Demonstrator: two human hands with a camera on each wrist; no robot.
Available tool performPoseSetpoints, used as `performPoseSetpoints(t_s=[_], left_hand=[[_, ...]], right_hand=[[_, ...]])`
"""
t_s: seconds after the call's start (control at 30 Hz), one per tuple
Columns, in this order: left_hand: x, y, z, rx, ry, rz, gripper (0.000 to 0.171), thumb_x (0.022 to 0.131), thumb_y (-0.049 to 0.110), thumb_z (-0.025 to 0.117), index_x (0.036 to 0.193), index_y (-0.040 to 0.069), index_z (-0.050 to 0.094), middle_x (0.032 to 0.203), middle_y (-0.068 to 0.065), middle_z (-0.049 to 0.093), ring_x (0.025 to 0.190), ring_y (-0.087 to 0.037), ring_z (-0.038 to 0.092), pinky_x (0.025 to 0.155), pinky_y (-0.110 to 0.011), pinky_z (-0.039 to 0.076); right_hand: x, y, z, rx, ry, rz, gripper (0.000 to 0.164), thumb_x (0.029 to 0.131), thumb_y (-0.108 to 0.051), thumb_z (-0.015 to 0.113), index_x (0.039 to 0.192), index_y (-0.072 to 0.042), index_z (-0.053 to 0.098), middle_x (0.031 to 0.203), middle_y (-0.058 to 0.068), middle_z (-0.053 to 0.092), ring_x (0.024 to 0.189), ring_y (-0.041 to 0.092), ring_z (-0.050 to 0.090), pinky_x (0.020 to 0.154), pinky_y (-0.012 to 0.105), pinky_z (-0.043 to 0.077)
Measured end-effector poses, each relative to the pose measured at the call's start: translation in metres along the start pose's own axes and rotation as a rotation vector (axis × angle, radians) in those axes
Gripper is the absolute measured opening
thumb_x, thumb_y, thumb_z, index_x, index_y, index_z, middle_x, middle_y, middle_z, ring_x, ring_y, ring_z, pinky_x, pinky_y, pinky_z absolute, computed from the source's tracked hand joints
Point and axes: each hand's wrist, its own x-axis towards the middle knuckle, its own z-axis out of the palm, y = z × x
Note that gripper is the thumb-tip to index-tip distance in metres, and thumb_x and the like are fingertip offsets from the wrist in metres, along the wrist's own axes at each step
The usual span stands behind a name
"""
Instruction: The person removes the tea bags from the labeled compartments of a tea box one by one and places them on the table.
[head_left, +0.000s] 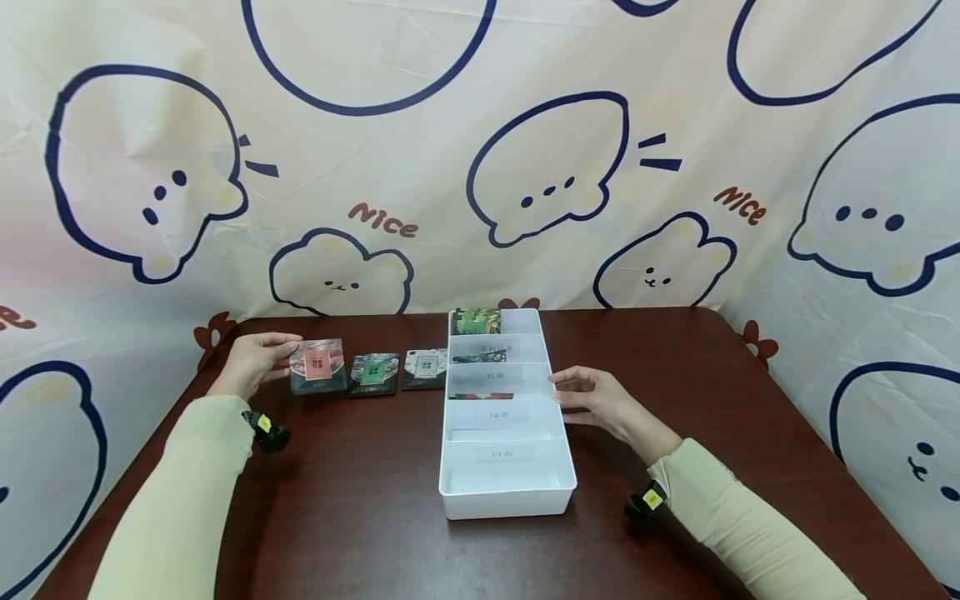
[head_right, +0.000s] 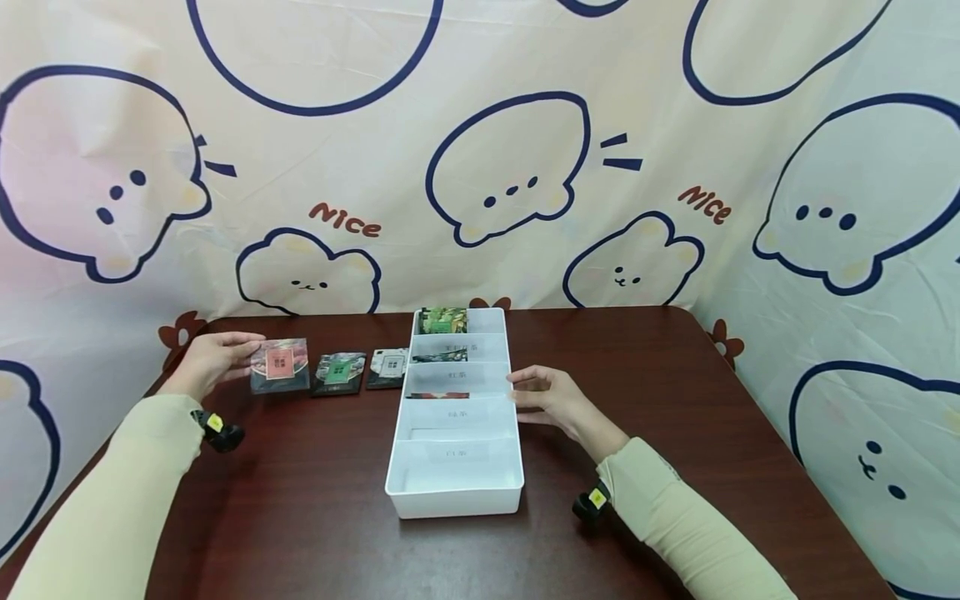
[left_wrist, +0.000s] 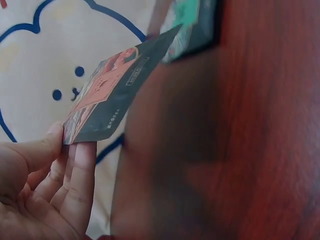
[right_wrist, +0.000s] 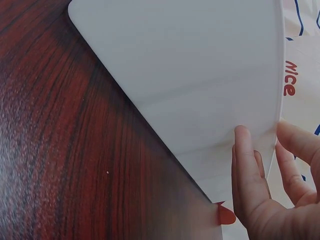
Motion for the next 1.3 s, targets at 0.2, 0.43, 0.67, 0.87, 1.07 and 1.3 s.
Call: performPoseSetpoints(t_s=[0.2, 0.43, 0.67, 0.87, 1.07, 1.3], left_hand=[[0.004, -0.009, 0.001, 0.078, -0.007, -0.02, 0.042, 0.102, 0.021, 0.05, 0.137, -0.001, 0.051, 0.125, -0.021, 0.055, 0.079, -0.008, 0.061, 0.073, -0.025, 0.058], [0.008, -0.012, 0.003, 0.117, 0.004, -0.075, 0.042, 0.102, 0.022, 0.049, 0.138, 0.0, 0.051, 0.121, -0.019, 0.057, 0.086, -0.016, 0.059, 0.07, -0.026, 0.058], [0.011, -0.013, 0.003, 0.121, -0.034, -0.053, 0.054, 0.097, 0.019, 0.06, 0.143, -0.002, 0.042, 0.137, -0.028, 0.047, 0.095, -0.018, 0.059, 0.082, -0.033, 0.057], [0.012, -0.014, 0.008, 0.13, -0.032, -0.04, 0.056, 0.095, 0.013, 0.061, 0.143, -0.005, 0.04, 0.146, -0.032, 0.035, 0.114, -0.035, 0.051, 0.102, -0.05, 0.045], [0.018, -0.016, 0.013, 0.192, 0.0, -0.054, 0.051, 0.093, 0.009, 0.062, 0.138, -0.007, 0.045, 0.142, -0.032, 0.039, 0.111, -0.037, 0.052, 0.099, -0.051, 0.048], [0.009, -0.008, 0.015, 0.223, 0.003, -0.036, 0.046, 0.089, 0.007, 0.068, 0.13, -0.007, 0.053, 0.128, -0.032, 0.051, 0.094, -0.037, 0.054, 0.08, -0.043, 0.054]], right_hand=[[0.0, 0.0, 0.0, 0.002, 0.0, -0.002, 0.044, 0.089, -0.005, 0.068, 0.13, 0.004, 0.053, 0.116, 0.015, 0.058, 0.092, 0.018, 0.065, 0.085, 0.045, 0.056], [0.0, 0.0, 0.0, 0.004, -0.008, -0.009, 0.045, 0.09, -0.005, 0.067, 0.131, 0.005, 0.052, 0.121, 0.02, 0.055, 0.091, 0.018, 0.066, 0.086, 0.046, 0.056], [0.0, -0.001, 0.001, 0.003, -0.008, -0.014, 0.047, 0.089, -0.005, 0.068, 0.131, 0.006, 0.051, 0.12, 0.02, 0.056, 0.09, 0.018, 0.066, 0.085, 0.046, 0.056], [0.0, 0.0, 0.0, -0.004, -0.001, -0.01, 0.047, 0.089, -0.007, 0.069, 0.131, 0.005, 0.052, 0.118, 0.018, 0.057, 0.091, 0.018, 0.066, 0.086, 0.046, 0.056], [0.001, -0.001, 0.0, -0.002, -0.006, -0.011, 0.047, 0.088, -0.007, 0.069, 0.13, 0.005, 0.052, 0.117, 0.017, 0.058, 0.091, 0.019, 0.066, 0.085, 0.046, 0.056], [0.001, -0.002, 0.001, 0.004, 0.001, -0.005, 0.044, 0.088, -0.006, 0.069, 0.129, 0.003, 0.054, 0.117, 0.018, 0.057, 0.091, 0.019, 0.066, 0.085, 0.046, 0.056]])
